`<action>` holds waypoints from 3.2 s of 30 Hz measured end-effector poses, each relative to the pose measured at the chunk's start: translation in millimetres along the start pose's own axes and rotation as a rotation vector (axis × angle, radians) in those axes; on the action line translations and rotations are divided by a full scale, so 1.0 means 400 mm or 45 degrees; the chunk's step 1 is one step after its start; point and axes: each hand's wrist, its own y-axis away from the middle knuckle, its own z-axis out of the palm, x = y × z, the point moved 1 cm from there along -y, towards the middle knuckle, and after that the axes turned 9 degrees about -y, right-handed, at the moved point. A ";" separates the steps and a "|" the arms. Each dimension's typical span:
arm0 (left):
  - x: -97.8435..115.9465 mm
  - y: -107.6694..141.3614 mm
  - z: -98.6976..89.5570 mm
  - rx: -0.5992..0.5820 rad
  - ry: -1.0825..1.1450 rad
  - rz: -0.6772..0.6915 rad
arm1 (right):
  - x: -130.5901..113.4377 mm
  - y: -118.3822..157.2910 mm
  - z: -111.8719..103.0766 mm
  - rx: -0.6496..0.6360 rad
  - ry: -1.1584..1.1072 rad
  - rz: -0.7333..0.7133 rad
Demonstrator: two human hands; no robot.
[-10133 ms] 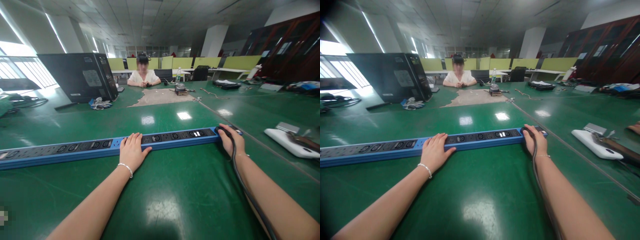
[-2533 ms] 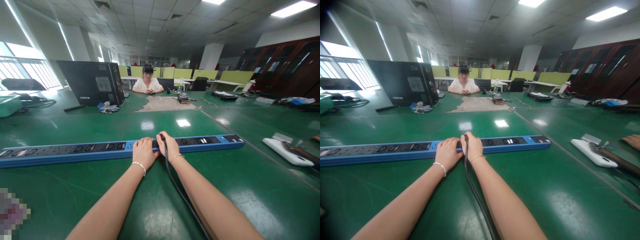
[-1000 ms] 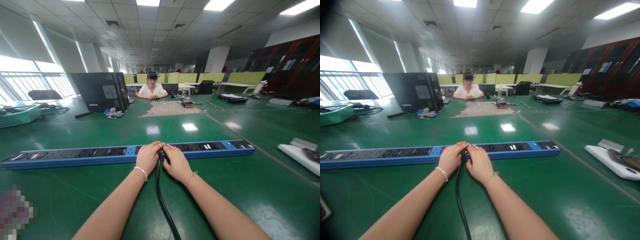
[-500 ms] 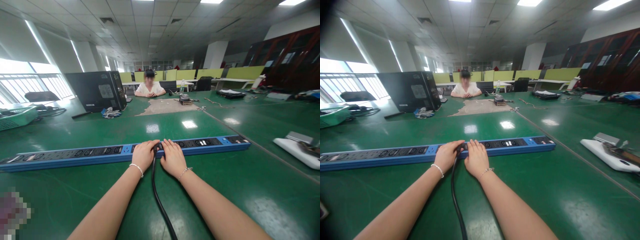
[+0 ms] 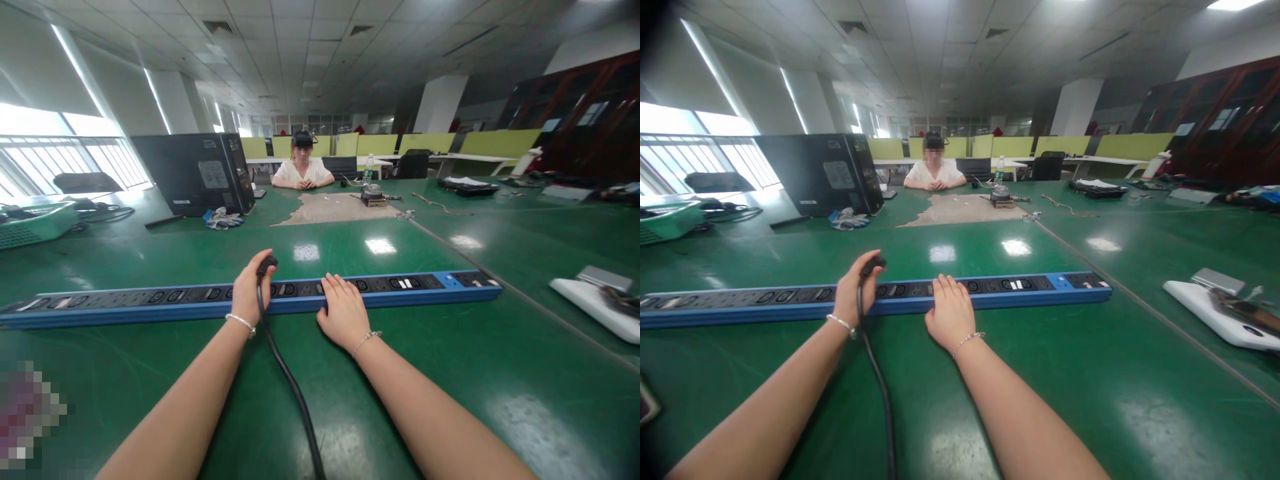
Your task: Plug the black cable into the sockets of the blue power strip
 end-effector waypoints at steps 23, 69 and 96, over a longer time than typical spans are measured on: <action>-0.150 0.031 -0.085 -0.450 -0.444 0.399 | 0.000 -0.002 0.000 0.001 0.009 0.006; -0.402 0.029 -0.227 -0.203 -0.291 -0.053 | 0.013 -0.003 0.003 0.041 0.075 -0.089; -0.388 0.039 -0.222 -0.327 -0.523 0.168 | 0.017 -0.006 0.002 0.038 0.008 -0.087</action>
